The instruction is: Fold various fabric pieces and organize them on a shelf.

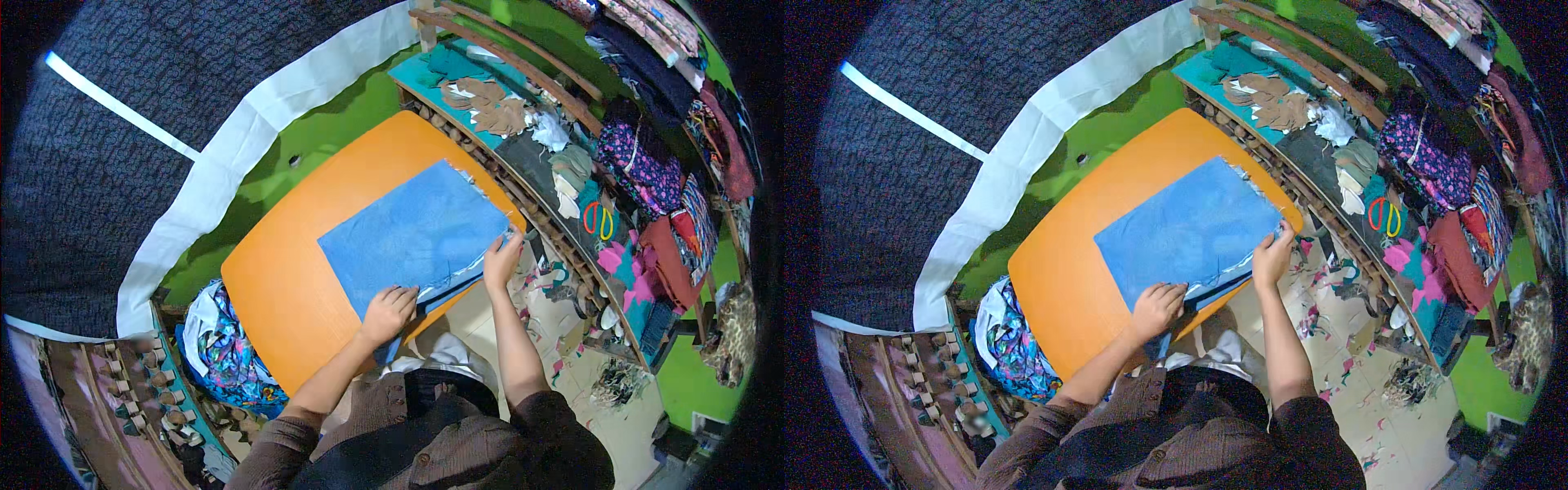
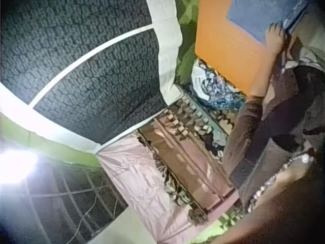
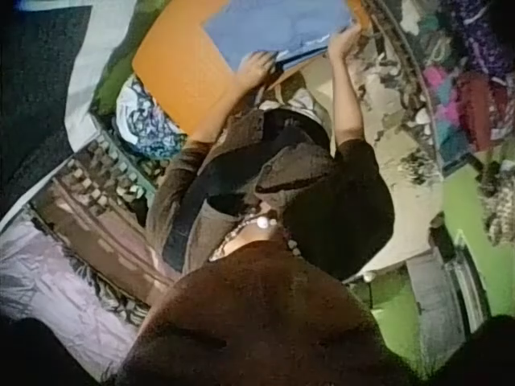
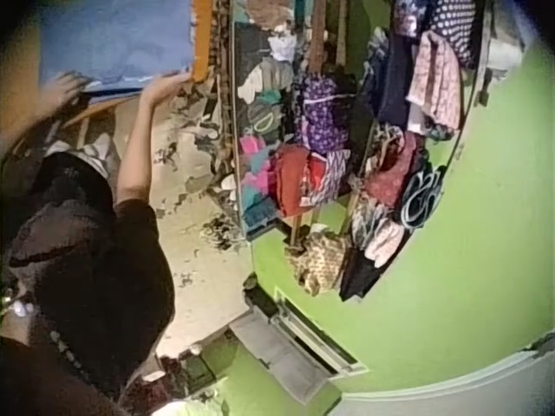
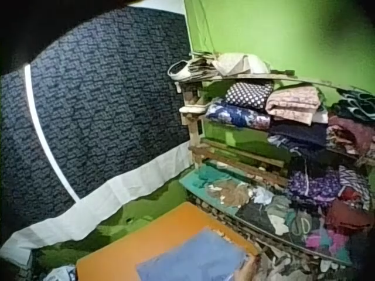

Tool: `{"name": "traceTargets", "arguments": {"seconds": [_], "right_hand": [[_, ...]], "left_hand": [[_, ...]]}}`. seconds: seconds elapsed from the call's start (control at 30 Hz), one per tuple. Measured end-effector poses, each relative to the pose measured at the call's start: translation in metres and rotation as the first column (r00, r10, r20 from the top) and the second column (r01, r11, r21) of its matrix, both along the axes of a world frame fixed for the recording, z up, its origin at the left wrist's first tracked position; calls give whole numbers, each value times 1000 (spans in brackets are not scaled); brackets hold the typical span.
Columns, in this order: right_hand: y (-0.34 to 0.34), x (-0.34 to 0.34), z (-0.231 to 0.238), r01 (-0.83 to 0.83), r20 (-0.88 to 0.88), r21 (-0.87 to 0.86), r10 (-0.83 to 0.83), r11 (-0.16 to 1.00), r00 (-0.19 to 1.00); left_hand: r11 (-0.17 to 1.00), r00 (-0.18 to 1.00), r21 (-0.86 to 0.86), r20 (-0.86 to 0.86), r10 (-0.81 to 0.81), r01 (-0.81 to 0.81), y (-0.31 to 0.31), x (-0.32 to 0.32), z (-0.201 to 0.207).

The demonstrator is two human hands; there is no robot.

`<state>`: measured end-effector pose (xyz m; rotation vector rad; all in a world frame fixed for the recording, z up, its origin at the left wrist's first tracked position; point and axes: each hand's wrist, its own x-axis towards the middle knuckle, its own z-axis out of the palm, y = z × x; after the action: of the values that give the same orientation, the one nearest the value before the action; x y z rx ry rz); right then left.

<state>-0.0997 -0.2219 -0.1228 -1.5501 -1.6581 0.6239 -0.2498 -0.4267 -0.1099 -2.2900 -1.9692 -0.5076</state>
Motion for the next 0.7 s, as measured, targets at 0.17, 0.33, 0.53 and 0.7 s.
{"name": "traceTargets", "arguments": {"seconds": [0.17,0.33,0.53,0.7], "right_hand": [[-17,5,-16,-59,312,107,23,993,950],[-84,-25,11,-403,405,8,366,915,838],[-197,-54,25,-540,276,-154,561,827,780],[-230,-42,9,-397,211,-192,433,898,877]], "left_hand": [[992,985,-88,155,-71,85,-1,-16,-1],[963,979,-269,191,65,-11,-1,-86,5],[808,923,-452,113,-369,378,-27,-111,29],[836,903,-396,-37,-428,380,-44,-115,-2]]}}
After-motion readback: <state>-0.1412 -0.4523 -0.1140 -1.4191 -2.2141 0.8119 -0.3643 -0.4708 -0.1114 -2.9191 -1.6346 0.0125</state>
